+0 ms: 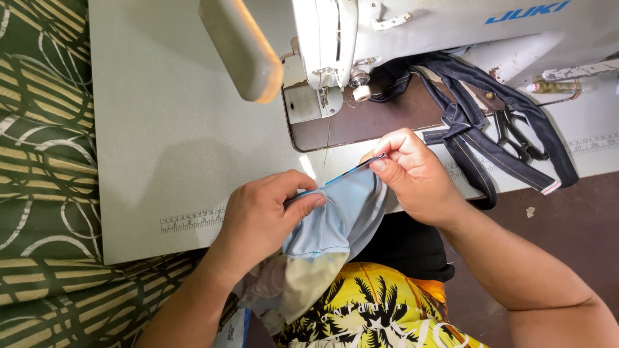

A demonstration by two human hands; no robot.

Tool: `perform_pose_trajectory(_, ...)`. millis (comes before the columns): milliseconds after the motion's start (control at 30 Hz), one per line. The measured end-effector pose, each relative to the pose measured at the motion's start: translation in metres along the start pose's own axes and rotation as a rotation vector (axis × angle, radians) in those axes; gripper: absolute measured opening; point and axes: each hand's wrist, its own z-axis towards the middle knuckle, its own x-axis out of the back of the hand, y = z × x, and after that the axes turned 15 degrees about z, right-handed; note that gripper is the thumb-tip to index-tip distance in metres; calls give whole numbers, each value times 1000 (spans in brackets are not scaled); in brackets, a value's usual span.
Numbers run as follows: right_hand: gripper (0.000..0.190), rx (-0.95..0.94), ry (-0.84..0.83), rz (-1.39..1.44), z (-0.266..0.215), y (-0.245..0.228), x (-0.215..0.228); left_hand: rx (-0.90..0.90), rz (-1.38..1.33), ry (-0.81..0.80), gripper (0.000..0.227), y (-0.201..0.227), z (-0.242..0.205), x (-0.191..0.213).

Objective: The person is measuring, cutting, and aligning black fabric strips to a garment on a sewing machine table.

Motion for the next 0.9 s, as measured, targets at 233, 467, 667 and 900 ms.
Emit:
perform_pose_trajectory(233, 9, -16, 15, -15, -13, -16, -10, -111, 36, 98, 17, 2, -5, -6)
perform_pose_trajectory(467, 11, -15, 18, -15, -16, -17, -3, -87, -52, 114, 17, 4, -12, -13)
perform_pose_trajectory(667, 12, -43, -7, -5, -16, -25, 1, -100, -92, 85, 11, 10, -11, -8)
perform_pose_trajectory(900, 11, -40, -5, 14, -17, -32, -8, -40, -434, -69, 9, 8, -18, -13)
